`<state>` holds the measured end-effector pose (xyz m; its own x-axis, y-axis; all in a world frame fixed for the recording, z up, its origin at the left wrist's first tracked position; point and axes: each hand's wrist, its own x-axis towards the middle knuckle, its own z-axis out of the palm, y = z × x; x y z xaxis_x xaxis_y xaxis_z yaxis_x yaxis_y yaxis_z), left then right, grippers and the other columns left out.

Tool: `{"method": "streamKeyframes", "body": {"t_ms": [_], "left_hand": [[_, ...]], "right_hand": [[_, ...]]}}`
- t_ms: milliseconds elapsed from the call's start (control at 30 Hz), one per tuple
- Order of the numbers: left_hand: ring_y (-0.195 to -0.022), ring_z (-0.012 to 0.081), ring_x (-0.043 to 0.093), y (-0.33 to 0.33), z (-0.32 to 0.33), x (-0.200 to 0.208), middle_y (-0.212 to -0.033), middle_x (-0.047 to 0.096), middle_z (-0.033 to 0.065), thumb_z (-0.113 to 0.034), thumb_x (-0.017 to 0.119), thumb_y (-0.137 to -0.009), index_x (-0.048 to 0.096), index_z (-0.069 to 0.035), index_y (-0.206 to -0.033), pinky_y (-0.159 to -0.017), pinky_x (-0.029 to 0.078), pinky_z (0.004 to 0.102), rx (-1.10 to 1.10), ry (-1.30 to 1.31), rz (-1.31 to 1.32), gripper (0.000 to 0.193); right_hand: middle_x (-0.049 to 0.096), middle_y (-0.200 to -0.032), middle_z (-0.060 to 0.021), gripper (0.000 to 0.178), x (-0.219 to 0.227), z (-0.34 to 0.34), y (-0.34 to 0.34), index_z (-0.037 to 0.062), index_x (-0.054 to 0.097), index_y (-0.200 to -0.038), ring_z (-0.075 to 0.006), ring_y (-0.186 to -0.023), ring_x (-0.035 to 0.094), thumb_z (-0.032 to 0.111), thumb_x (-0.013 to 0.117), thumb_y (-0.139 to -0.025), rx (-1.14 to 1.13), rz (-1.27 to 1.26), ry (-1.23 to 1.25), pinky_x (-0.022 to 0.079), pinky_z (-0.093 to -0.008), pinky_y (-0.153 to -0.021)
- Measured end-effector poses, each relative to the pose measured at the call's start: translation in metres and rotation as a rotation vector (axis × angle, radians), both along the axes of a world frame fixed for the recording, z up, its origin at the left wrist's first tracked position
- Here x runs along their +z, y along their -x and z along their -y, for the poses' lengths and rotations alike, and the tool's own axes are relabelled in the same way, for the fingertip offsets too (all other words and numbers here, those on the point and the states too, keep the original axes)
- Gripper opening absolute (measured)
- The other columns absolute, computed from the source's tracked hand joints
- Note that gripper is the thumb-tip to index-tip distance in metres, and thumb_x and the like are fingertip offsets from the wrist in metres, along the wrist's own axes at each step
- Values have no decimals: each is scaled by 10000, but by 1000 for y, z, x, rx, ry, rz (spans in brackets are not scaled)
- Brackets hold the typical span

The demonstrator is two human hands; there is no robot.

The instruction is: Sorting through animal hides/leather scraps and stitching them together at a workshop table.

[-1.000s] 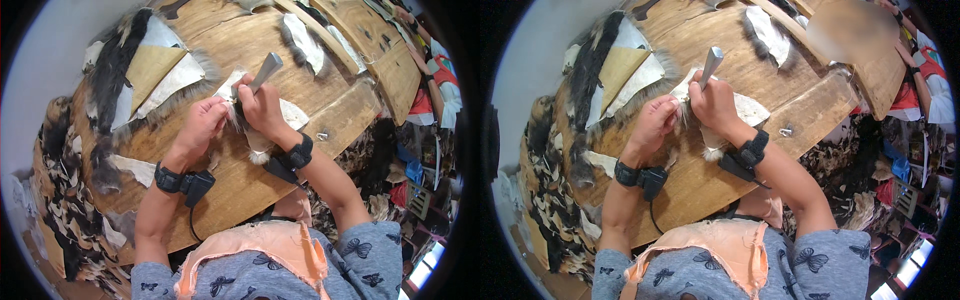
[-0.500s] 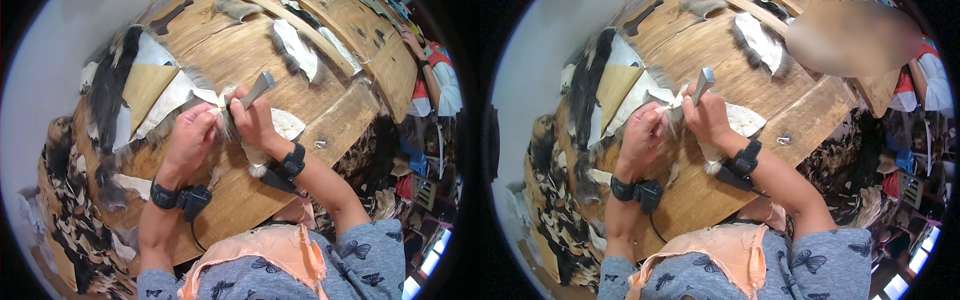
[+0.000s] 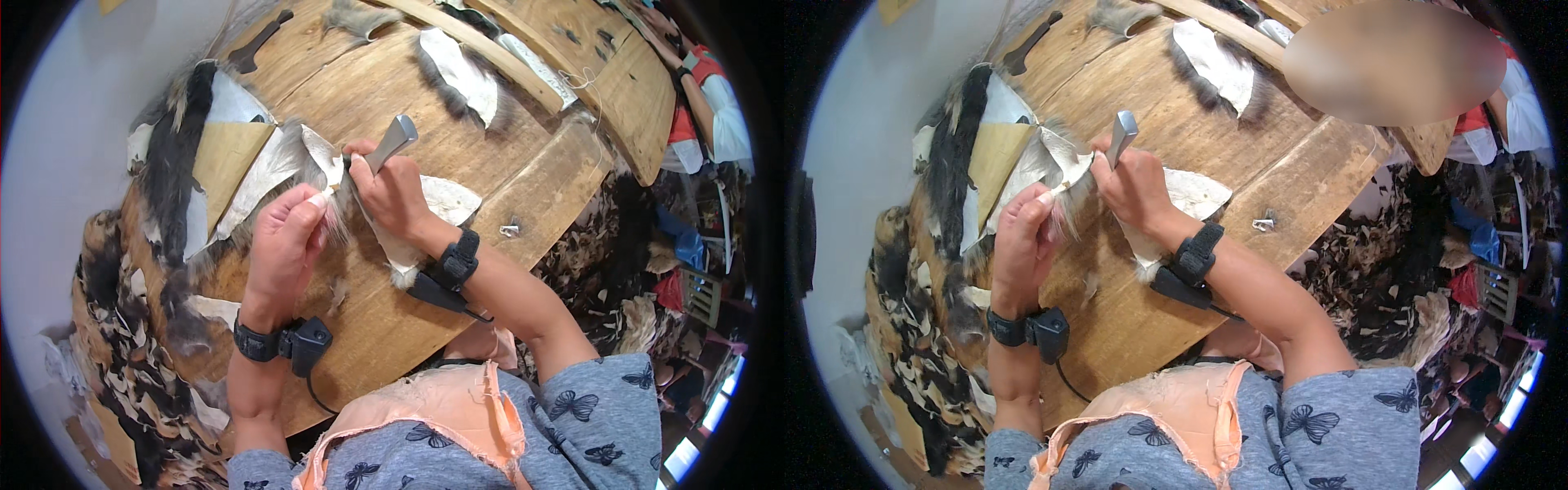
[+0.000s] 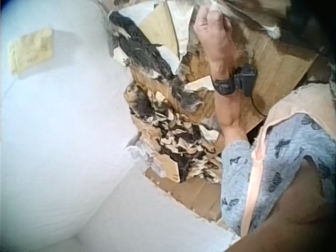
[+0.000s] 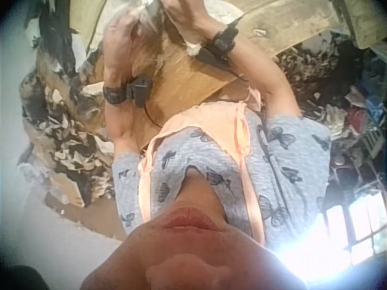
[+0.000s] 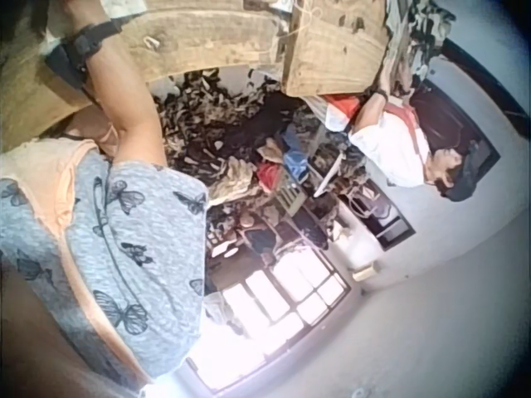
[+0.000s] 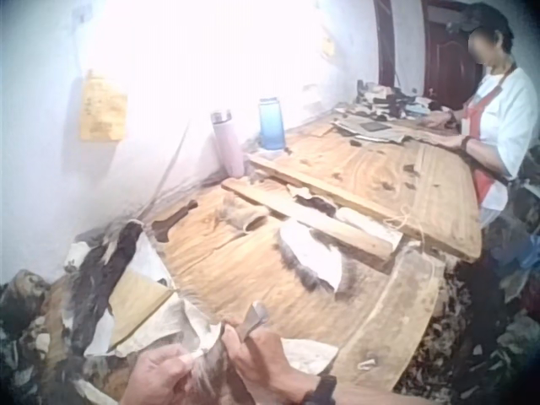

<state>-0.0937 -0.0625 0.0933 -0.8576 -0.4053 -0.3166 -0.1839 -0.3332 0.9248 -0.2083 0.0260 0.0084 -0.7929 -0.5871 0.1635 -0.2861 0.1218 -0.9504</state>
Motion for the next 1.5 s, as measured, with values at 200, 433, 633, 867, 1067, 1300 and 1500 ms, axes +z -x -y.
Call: {"method": "streamKeyframes", "body": {"t_ms": [200,433,633,867,1067,1300,1500], "left_hand": [[-491,24,376,-24,-18,23,-571,457,-58,-157,507,-868,555,-43,-709,-445,282,189,-16,119,-2,201],[-523,179,518,-63,-8,-13,-632,570,38,-167,569,-795,598,-21,-782,-511,403,290,56,1082,491,150],[-1040,207,503,-62,-30,-23,-1052,595,16,-73,693,-654,639,-121,-1010,-861,363,424,2,1375,168,363],[-944,205,579,-69,-44,-38,-984,644,17,-23,670,-635,679,-147,-936,-800,449,329,-288,946,-51,326],[-612,144,609,-44,-60,-30,-774,655,111,-195,608,-842,642,-16,-886,-546,464,249,-60,849,309,187],[-602,109,588,-4,-74,-61,-725,655,75,-274,694,-768,564,28,-1026,-550,468,247,83,553,399,418],[-635,121,566,-11,-29,-35,-758,618,72,-41,592,-767,621,10,-958,-579,472,254,244,437,235,199]], "right_hand": [[612,-733,-172,218,1,4,-1,35,628,-965,-280,-678,617,167,482,-872,-9,-4,-46,468,-336,-623],[624,-764,-118,344,5,0,15,15,620,-931,-205,-705,595,282,404,-914,-3,343,87,463,-333,-669],[575,-604,-63,309,42,-21,51,8,624,-835,-182,-546,528,285,489,-861,55,-184,-117,435,-328,-556],[626,-713,-132,309,39,-54,100,64,643,-937,-300,-669,607,332,591,-793,93,-485,-525,461,-402,-620],[588,-833,-194,367,3,-67,139,93,659,-1018,-353,-805,574,329,638,-737,231,-586,-558,452,-399,-727],[538,-819,-174,328,-7,-66,127,100,646,-1046,-346,-807,540,246,664,-753,171,-671,-515,428,-413,-709],[530,-833,-151,334,-9,-69,123,103,644,-1033,-331,-817,520,179,701,-712,186,-703,-407,425,-402,-725]]}}
